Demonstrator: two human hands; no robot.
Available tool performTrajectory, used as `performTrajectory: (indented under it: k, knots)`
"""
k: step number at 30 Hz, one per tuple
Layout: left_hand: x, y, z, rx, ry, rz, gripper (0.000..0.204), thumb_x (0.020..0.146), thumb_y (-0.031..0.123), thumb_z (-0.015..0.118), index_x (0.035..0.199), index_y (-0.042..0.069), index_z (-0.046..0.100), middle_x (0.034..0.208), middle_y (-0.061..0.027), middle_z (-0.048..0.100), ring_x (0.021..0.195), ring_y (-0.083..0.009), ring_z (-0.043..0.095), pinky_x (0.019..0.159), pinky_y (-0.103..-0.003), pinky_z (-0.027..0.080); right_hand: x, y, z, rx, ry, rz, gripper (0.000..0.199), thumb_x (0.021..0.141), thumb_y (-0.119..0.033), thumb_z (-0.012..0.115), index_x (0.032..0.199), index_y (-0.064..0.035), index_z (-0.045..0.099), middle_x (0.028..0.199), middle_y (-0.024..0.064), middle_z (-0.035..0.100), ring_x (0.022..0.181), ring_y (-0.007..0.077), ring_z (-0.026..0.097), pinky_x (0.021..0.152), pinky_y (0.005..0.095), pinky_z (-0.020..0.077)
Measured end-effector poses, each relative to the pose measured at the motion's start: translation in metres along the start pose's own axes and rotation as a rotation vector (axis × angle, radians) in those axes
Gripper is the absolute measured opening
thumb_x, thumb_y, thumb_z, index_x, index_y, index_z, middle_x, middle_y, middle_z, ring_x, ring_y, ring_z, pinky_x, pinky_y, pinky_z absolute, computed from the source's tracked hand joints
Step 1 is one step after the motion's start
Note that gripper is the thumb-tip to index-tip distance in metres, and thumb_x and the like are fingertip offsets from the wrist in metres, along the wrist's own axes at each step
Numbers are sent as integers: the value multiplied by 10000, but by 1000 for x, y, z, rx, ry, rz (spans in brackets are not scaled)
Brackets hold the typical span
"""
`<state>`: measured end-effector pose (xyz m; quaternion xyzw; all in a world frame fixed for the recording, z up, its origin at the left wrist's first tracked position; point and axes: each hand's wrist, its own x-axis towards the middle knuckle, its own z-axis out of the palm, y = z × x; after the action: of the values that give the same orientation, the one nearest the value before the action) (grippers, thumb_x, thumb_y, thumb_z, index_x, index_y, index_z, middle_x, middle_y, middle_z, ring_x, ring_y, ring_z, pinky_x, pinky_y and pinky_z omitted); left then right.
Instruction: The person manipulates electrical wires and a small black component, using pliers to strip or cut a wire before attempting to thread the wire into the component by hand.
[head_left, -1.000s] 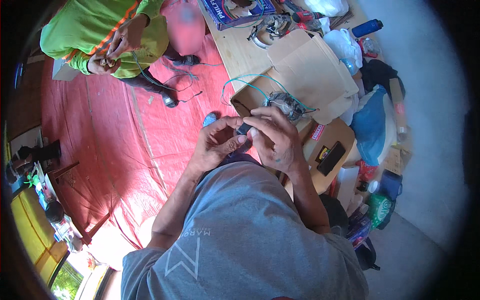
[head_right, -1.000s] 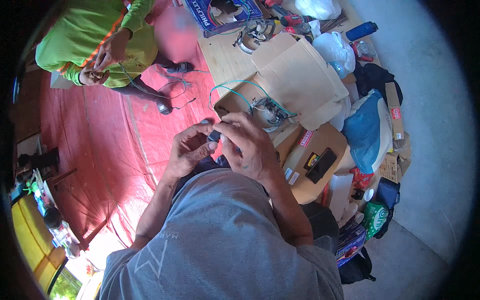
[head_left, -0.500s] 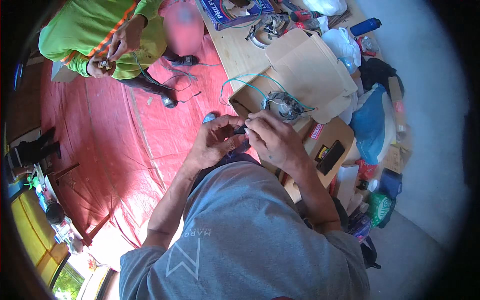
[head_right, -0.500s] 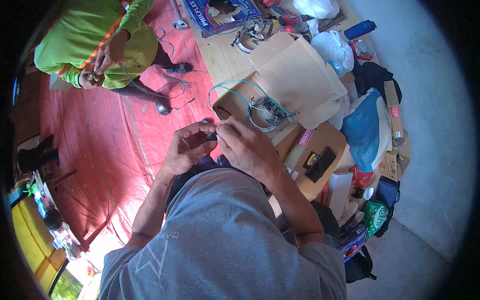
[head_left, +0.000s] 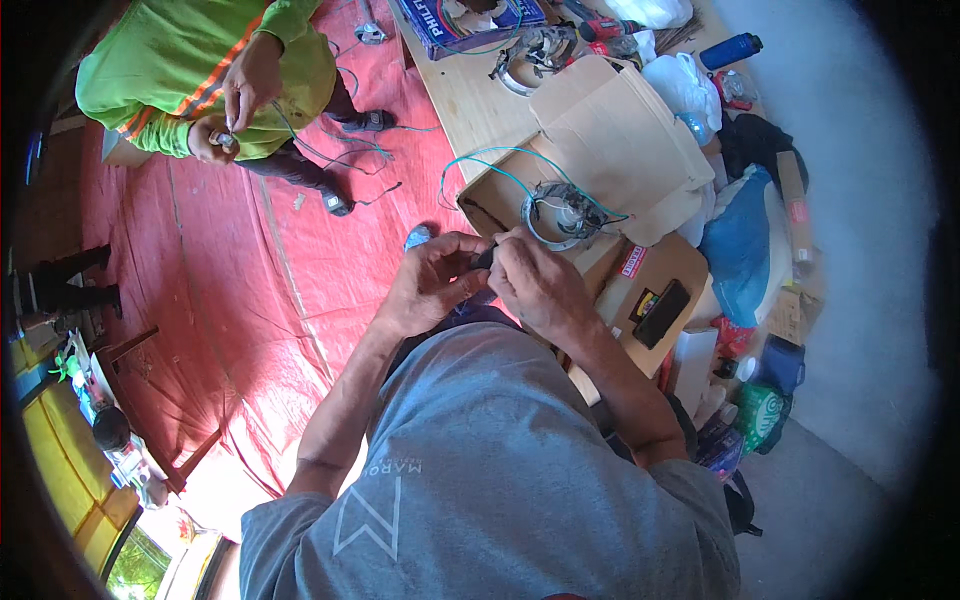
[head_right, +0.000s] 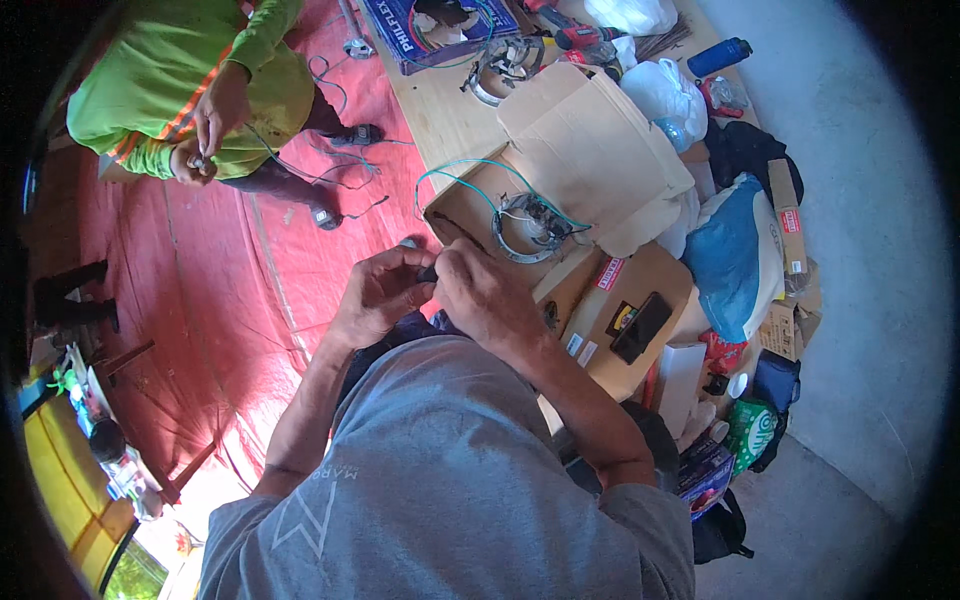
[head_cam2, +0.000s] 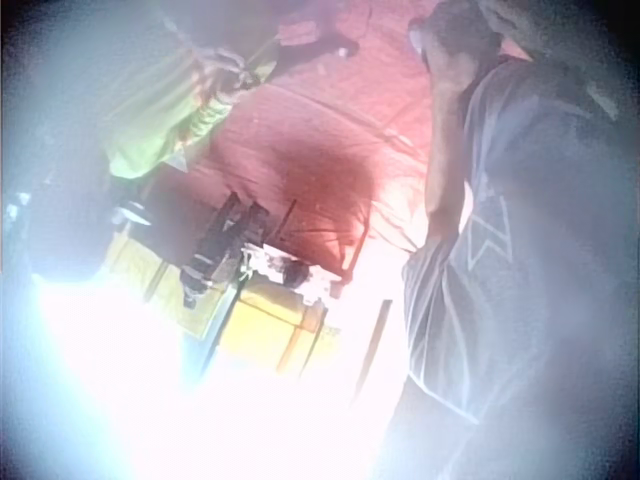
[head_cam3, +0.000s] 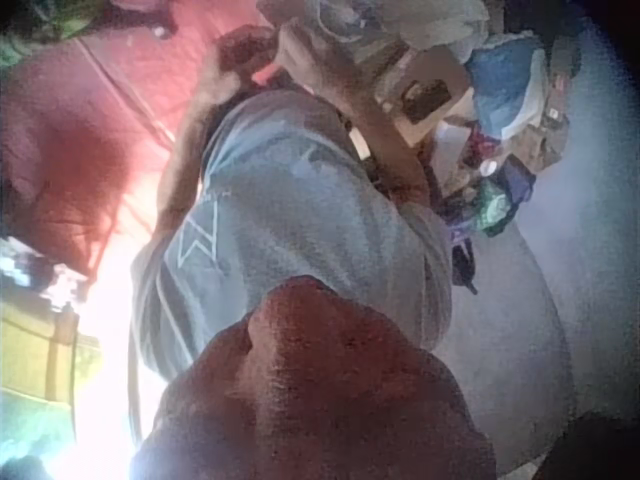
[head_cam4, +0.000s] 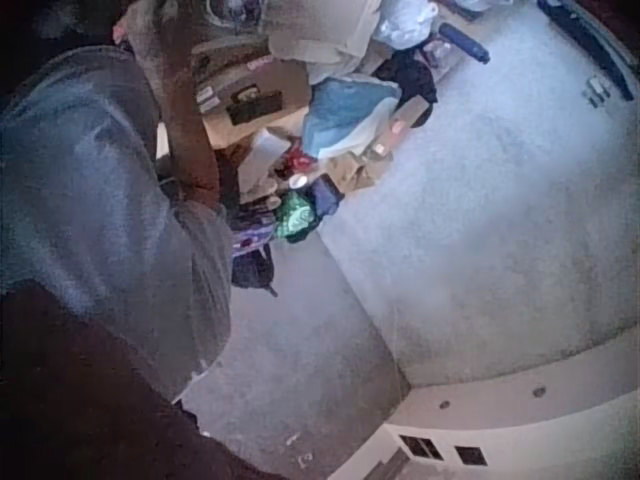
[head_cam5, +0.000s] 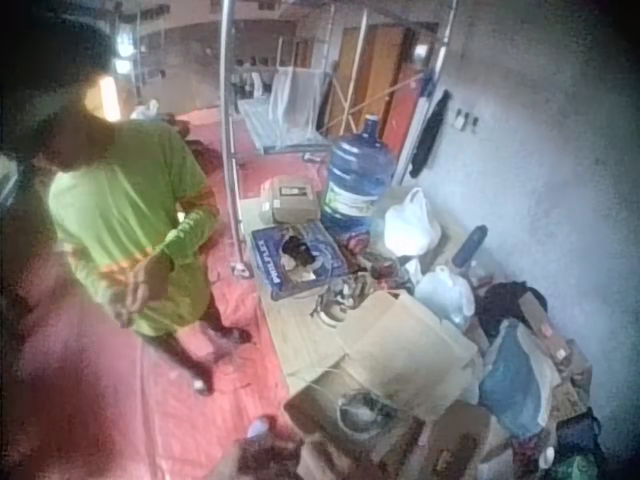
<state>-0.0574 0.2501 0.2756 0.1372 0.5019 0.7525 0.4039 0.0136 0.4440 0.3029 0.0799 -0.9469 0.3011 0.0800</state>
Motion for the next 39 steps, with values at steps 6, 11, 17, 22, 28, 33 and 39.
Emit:
performTrajectory:
  k: [6, 11, 17, 22, 28, 33, 39]
  knots:
    - [-6, 9, 6, -83, 4, -105, 334, 940, -21, 759, 1262, -38, 673, 1116, -26, 704, 1019, -90, 645, 904, -268, 537, 6, 23, -20, 308, -22, 47, 174, 938, -1, 670, 1098, -5, 602, 1020, 166, 679, 928, 362, 708, 789, 450, 574]
    - [-4, -3, -5, -116, 68, -113, 300, 955, -38, 730, 1247, -67, 665, 1174, -87, 714, 1056, -139, 680, 942, -310, 562, 7, 1, -34, 240, 9, 11, 271, 936, -104, 736, 1181, -22, 654, 1030, 151, 659, 883, 347, 696, 763, 446, 575]
    - [1, -3, 3, -79, 13, -62, 298, 953, -48, 725, 1246, -42, 672, 1179, -72, 716, 1073, -123, 676, 954, -301, 562, 4, -2, -25, 114, -42, 27, 164, 950, -100, 705, 1076, -14, 644, 1013, 154, 663, 868, 362, 700, 720, 455, 579]
    - [6, -10, 7, 168, 35, 21, 293, 956, -67, 696, 1246, -40, 662, 1145, -44, 708, 933, -75, 631, 815, -256, 539, 4, 3, -19, 73, -115, 28, 129, 953, -78, 670, 981, -19, 558, 947, 157, 596, 830, 383, 674, 665, 479, 566]
    - [9, -7, 4, 152, 44, -12, 320, 945, -106, 664, 1262, -64, 655, 1159, -109, 726, 1055, -144, 687, 951, -310, 560, 7, 1, -5, 29, -22, 4, 159, 927, -50, 663, 959, -26, 509, 914, 155, 552, 776, 387, 656, 636, 488, 555]
    - [9, -18, -1, 175, 64, 26, 339, 961, -61, 690, 1295, -56, 631, 1185, -81, 704, 991, -96, 646, 871, -284, 559, 5, 1, 9, 48, 102, -19, 160, 911, -20, 659, 976, -27, 513, 912, 159, 564, 790, 383, 663, 642, 477, 561]
    - [7, -15, -6, 35, 63, -42, 348, 938, -34, 747, 1275, -35, 656, 1115, -59, 719, 929, -88, 648, 816, -272, 548, 0, 16, 0, 271, 62, 172, 114, 913, -4, 663, 1010, 3, 604, 928, 171, 654, 857, 367, 698, 764, 475, 581]
